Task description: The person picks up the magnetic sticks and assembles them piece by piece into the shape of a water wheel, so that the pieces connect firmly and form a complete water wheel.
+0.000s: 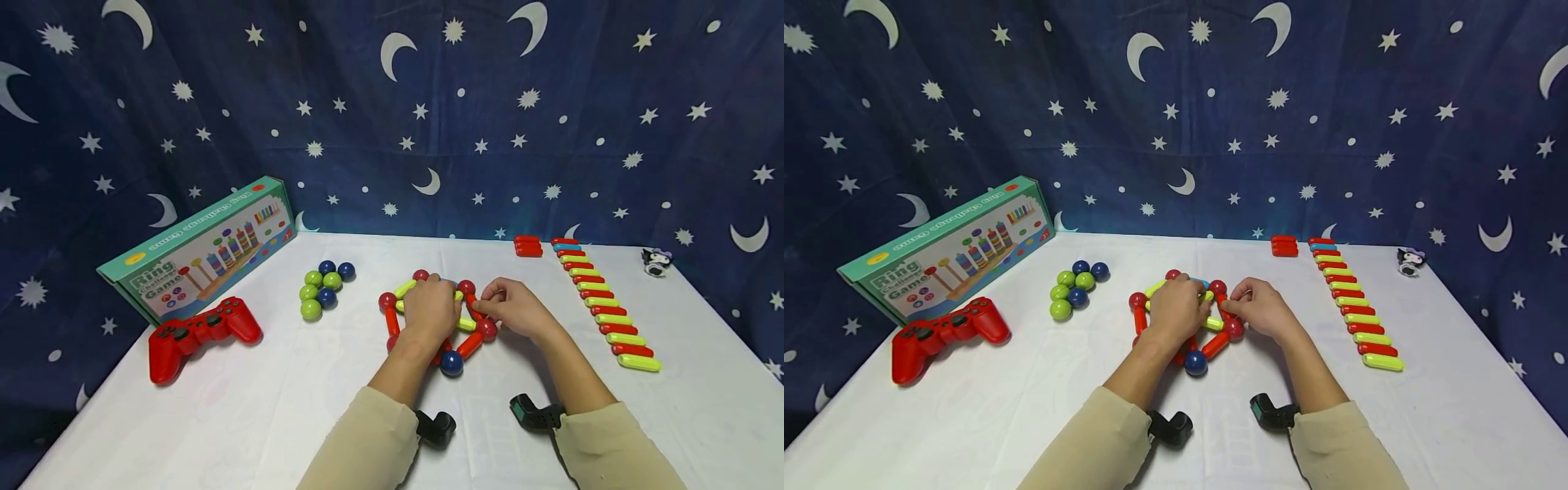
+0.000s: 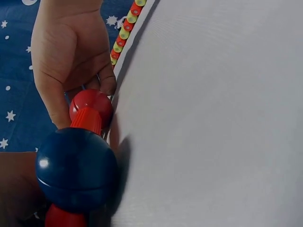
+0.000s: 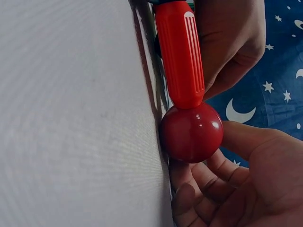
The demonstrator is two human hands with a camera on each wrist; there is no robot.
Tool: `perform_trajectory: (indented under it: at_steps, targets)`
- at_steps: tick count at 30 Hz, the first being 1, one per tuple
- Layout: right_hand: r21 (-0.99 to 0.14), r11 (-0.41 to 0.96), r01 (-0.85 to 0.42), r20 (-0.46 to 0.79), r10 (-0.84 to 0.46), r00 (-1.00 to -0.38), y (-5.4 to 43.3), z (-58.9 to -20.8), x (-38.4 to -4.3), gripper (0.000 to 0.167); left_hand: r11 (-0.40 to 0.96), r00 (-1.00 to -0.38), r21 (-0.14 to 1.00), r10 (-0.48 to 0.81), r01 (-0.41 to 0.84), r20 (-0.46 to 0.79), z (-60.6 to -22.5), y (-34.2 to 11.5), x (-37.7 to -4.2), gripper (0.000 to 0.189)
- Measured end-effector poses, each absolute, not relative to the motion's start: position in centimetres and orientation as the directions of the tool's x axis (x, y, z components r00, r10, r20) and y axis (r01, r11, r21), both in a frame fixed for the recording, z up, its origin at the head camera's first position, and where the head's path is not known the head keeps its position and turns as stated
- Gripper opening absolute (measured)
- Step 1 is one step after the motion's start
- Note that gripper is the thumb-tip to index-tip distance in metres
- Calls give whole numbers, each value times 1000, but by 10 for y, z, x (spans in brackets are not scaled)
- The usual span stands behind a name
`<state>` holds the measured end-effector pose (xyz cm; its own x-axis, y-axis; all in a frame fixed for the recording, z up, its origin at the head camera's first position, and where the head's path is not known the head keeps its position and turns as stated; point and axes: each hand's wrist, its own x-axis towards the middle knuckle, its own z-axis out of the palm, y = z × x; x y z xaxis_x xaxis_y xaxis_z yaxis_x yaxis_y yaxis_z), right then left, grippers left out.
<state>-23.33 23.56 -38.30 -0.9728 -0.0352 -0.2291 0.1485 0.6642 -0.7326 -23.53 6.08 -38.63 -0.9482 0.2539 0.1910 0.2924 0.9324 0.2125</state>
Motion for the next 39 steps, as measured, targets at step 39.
perform_trajectory:
  at_steps: [39]
  targets:
    - [-769,626,127,-364,-265,-893,258,-363,-227,34,631,-991,771,134,82,-5,-393,-46,-251,27]
